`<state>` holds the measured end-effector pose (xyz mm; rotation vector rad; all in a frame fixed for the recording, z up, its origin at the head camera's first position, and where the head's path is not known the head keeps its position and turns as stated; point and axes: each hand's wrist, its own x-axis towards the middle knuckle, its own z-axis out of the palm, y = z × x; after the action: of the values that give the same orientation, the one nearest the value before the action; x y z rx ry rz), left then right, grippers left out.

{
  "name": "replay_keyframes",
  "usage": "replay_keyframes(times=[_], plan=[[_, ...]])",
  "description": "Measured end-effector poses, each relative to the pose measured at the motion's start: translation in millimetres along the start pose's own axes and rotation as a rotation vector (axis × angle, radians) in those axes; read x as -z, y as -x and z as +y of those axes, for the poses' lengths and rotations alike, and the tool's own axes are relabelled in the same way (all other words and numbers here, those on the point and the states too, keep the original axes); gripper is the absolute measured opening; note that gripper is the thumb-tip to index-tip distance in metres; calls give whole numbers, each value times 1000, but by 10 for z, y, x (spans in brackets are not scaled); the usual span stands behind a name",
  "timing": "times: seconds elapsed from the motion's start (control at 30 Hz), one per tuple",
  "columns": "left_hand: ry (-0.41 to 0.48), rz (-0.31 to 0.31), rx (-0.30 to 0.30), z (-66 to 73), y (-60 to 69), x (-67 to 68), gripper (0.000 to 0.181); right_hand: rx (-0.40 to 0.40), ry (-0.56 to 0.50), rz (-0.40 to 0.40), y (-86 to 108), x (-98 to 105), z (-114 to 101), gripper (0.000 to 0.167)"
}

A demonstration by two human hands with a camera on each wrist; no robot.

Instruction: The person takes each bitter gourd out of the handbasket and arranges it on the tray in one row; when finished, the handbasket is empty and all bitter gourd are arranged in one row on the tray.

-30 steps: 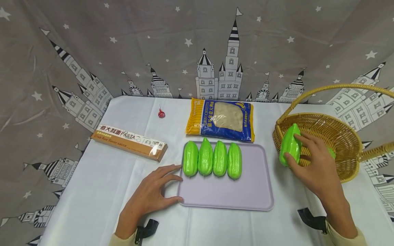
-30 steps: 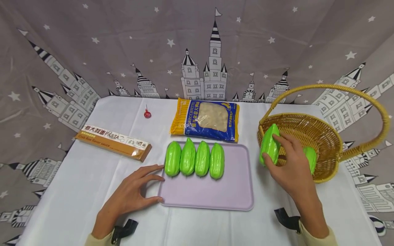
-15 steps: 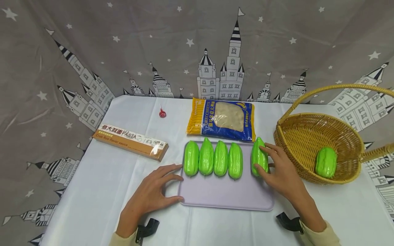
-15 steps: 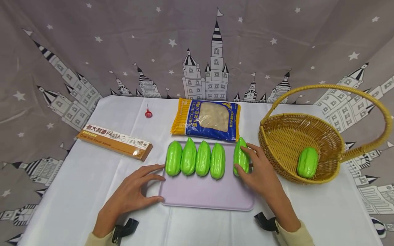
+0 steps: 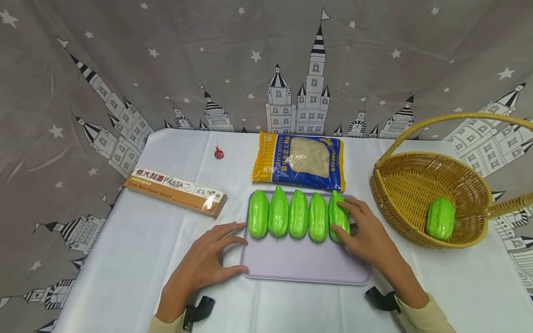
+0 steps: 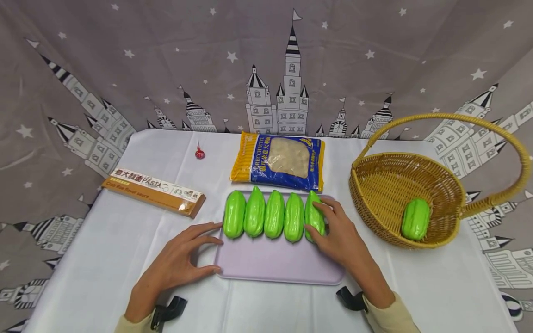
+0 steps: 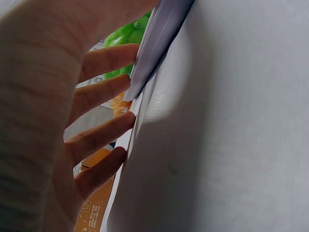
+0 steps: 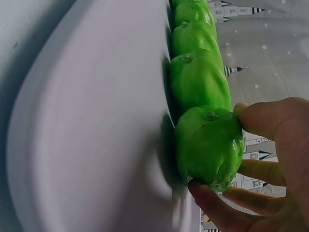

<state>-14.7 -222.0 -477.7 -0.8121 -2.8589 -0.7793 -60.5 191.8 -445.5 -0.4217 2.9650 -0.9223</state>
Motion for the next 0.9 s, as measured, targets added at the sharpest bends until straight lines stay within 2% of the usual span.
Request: replay_keyframes(times=[0.37,0.63,0.7,0.9], plan=[[-3,4,0,-9,1,-9,60,-10,-1,12,12,-23,14,78],[-1,13,-10,-10,3,-14,60,-16,4,26,64,53,11,77],[-2,10,-10,-11,2,-16,60,6,-5,52,83,111,9,73],[-5,8,-5,-18,-2,-19,60,91,-8,204,117,379,35,58]])
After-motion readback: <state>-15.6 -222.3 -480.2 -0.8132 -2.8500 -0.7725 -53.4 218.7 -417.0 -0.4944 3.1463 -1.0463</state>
